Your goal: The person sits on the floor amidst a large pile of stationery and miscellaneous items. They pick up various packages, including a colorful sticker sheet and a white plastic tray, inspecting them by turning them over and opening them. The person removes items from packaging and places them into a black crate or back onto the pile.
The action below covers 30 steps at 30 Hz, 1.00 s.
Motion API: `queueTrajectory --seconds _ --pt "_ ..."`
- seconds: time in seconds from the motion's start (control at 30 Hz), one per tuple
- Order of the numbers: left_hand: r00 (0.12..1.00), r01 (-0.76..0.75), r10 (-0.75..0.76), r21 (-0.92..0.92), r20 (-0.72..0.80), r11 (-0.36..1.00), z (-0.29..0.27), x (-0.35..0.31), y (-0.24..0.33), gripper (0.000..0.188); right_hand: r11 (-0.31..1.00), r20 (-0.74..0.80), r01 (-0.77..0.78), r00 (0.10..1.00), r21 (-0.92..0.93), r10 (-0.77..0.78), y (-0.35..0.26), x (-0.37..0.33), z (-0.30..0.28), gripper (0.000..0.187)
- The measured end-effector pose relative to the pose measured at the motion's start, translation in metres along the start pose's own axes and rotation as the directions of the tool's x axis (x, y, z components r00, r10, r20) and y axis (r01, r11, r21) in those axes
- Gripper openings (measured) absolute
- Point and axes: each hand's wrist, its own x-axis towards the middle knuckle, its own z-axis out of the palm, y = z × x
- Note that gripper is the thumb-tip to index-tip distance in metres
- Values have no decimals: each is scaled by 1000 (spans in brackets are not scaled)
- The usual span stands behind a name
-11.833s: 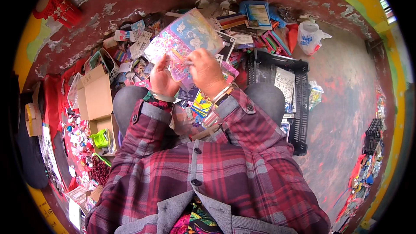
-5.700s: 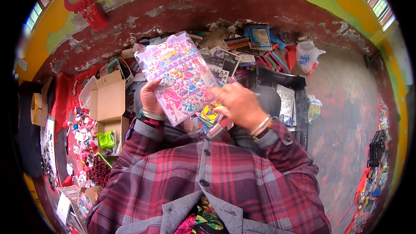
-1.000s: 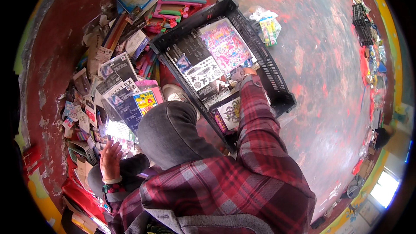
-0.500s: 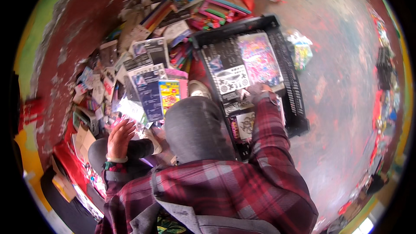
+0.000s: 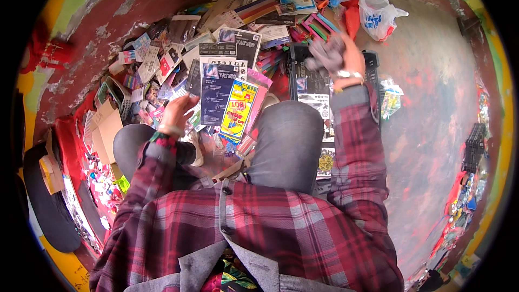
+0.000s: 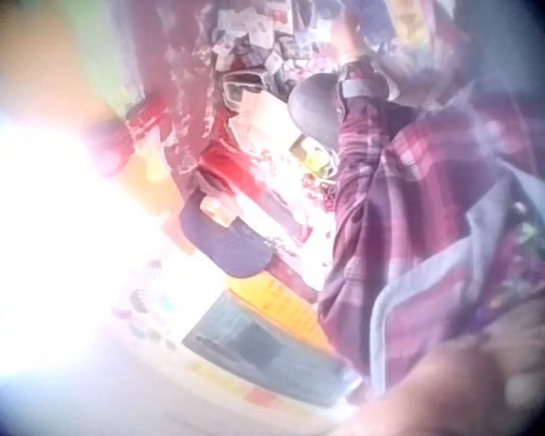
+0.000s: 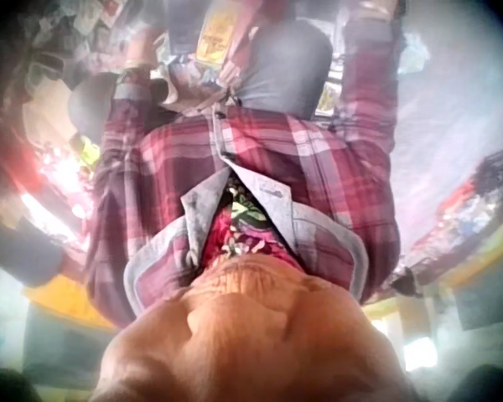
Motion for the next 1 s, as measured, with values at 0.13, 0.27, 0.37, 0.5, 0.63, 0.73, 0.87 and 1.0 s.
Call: queueTrajectory --seconds 0.13,0.27,0.37,0.5,0.63,0.73,0.87,1.0 --pt "995 99 -100 60 10 993 -13 66 -43 25 834 99 -31 995 550 -28 -101 -25 128 18" --pt "976 219 -217 138 -33 966 -38 124 -128 21 739 159 -126 987 661 27 -78 -58 179 24" --pt "924 -376 153 766 350 521 -64 140 -160 21 754 177 -124 984 645 11 -37 -57 182 21" --pt "997 63 -81 538 9 841 -40 141 -173 29 779 109 -100 993 619 40 -55 -46 177 20" --pt "998 58 -58 481 -16 875 -24 162 -203 41 799 263 -163 965 580 6 -46 -37 170 30" --pt "1000 -6 12 624 -5 782 5 161 -193 52 758 290 -240 954 606 69 -42 -28 165 27" --pt "990 60 68 790 -127 610 27 159 -184 60 693 228 -327 945 643 235 -43 -18 161 20" --pt "966 156 119 879 -232 450 64 127 -144 57 687 176 -350 934 637 312 -52 -21 167 20"
